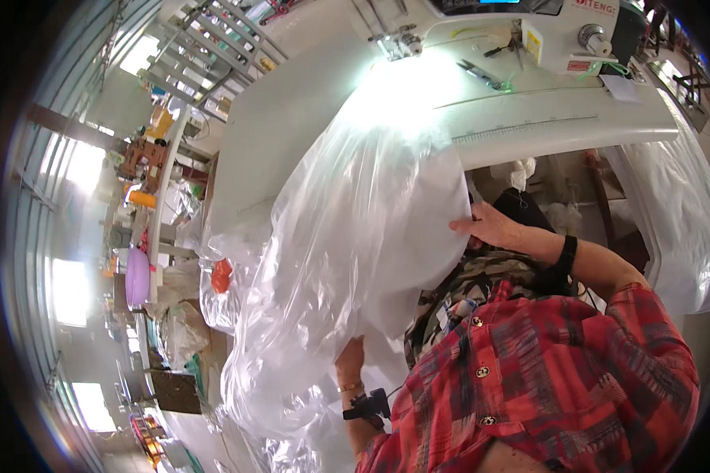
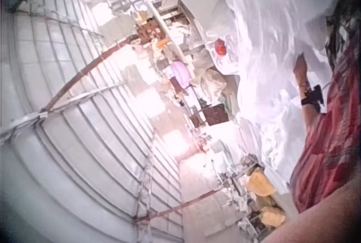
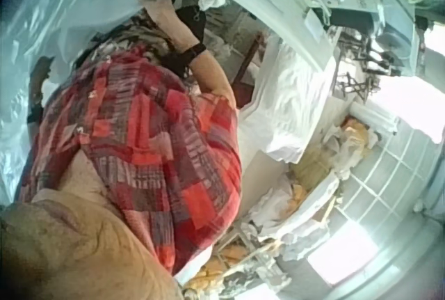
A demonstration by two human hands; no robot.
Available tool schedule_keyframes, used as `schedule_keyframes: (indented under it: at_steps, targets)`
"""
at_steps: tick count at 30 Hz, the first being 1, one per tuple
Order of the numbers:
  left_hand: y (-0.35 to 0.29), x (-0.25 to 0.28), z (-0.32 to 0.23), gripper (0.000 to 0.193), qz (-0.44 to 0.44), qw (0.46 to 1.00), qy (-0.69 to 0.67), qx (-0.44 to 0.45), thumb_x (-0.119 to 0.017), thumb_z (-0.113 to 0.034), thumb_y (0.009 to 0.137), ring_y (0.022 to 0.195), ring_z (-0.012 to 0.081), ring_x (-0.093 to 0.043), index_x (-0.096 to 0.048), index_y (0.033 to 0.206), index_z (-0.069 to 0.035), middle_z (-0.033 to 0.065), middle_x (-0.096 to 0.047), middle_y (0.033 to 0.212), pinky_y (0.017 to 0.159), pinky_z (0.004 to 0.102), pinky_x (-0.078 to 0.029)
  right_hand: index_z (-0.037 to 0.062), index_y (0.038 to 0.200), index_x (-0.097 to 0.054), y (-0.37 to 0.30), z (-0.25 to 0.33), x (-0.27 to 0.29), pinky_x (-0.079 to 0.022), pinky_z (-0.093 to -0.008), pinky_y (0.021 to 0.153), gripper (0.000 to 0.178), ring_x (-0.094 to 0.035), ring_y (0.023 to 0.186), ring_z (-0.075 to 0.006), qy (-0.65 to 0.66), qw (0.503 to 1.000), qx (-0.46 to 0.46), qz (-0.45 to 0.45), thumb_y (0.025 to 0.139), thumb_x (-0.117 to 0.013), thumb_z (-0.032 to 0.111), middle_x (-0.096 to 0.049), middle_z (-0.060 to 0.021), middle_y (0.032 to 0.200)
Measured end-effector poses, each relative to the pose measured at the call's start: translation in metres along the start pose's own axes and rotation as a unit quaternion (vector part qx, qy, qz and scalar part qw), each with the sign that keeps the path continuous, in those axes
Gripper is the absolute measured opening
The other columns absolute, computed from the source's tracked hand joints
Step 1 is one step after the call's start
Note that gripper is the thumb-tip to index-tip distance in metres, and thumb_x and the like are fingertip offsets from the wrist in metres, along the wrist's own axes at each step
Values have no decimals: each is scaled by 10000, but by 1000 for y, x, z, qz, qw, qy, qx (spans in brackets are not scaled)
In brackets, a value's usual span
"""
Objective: The recorder aligns and sews two large white plastic/woven sheets using an industrial sewing machine.
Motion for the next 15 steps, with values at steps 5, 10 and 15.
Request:
schedule_keyframes:
  at_steps: [5,10,15]
  targets:
    - [13,216,-169,140,27,979,-189,-68,-583,-114,899,617,290,-663,-666,866,-6,144,-678,743,595,384,-510,-18,828,-661,1,-9,6,-394,-278,470,289,-504,502,-93,-31,999,-3,-18,906,-618,257,-566,-21,588]
    - [61,333,-207,76,-319,906,-262,-90,-643,-35,827,794,268,-641,-662,899,-19,112,-657,885,702,370,-494,-42,831,-651,10,-9,20,-428,-333,513,358,-535,495,-179,-148,979,110,-86,880,-630,312,-589,-93,578]
    - [120,283,-184,61,-325,943,-65,-41,-657,-41,794,869,301,-576,-596,796,-37,110,-609,934,768,387,-453,-39,877,-634,-5,19,13,-445,-366,546,388,-571,537,-231,-167,983,61,-50,868,-648,349,-594,-135,614]
Point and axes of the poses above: each hand's wrist, its own y-axis towards the middle knuckle, its own x-axis out of the back of the hand, z = x × y, the point moved 8 cm from there along y, towards the middle knuckle
